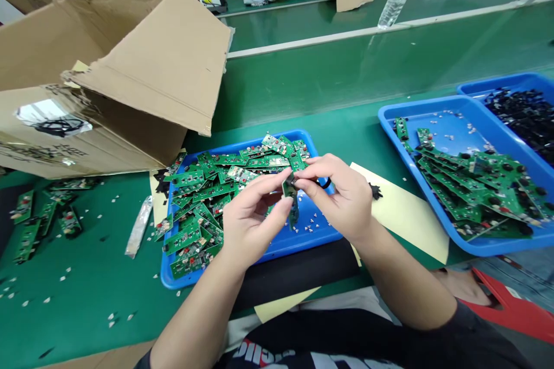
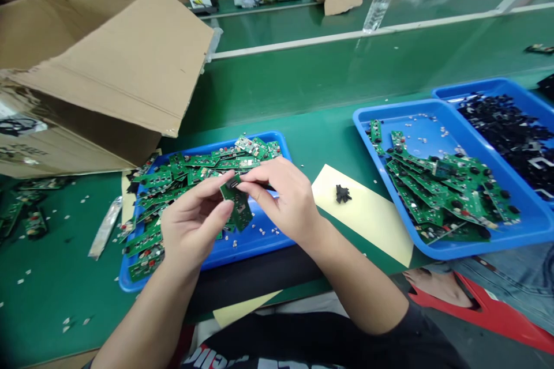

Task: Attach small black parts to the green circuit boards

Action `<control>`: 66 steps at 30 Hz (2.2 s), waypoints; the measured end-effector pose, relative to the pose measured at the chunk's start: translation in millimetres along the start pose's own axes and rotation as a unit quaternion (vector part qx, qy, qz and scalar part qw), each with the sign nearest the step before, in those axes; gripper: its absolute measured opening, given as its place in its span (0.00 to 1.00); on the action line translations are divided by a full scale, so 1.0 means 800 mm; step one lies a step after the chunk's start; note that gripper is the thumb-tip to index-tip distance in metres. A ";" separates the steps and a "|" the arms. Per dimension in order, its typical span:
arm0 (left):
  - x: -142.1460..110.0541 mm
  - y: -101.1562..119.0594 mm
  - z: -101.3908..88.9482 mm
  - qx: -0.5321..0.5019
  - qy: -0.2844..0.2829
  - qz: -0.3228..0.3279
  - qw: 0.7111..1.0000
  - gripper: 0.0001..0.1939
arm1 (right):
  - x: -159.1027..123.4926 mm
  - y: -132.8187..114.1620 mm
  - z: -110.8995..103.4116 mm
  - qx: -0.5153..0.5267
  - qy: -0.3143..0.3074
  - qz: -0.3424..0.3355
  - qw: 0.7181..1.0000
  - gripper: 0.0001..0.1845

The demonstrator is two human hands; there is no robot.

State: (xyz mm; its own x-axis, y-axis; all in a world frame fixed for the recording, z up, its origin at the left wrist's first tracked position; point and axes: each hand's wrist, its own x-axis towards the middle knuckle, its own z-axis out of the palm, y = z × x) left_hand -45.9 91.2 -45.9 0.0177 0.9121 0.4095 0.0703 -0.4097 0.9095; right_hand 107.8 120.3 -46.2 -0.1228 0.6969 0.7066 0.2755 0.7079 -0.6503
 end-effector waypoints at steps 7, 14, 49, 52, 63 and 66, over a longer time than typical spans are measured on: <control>0.010 -0.002 -0.005 -0.120 -0.002 -0.200 0.972 0.11 | -0.001 0.008 -0.004 -0.106 -0.029 -0.090 0.990 0.05; 0.022 0.008 -0.026 -0.041 -0.110 -0.237 0.964 0.10 | -0.001 0.011 -0.004 -0.188 -0.047 -0.124 0.973 0.07; 0.012 -0.005 -0.021 0.355 -0.002 0.346 0.869 0.21 | 0.009 -0.010 -0.027 0.219 -0.198 0.376 0.879 0.09; 0.014 -0.004 -0.023 0.358 0.001 0.345 0.868 0.20 | 0.010 -0.011 -0.028 0.225 -0.230 0.372 0.870 0.09; 0.014 -0.001 -0.019 0.344 0.024 0.331 0.878 0.21 | 0.008 -0.010 -0.028 0.227 -0.198 0.342 0.890 0.09; 0.014 -0.004 -0.019 0.335 0.031 0.331 0.881 0.20 | 0.006 -0.013 -0.023 0.214 -0.173 0.326 0.904 0.09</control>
State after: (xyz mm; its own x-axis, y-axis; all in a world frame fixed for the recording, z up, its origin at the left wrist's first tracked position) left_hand -61.0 102.6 -43.1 0.2231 0.4645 0.8570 0.6394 -0.7334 0.2310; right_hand 122.3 114.4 -30.9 -0.3786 0.9240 0.0533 0.0107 0.0620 -0.9980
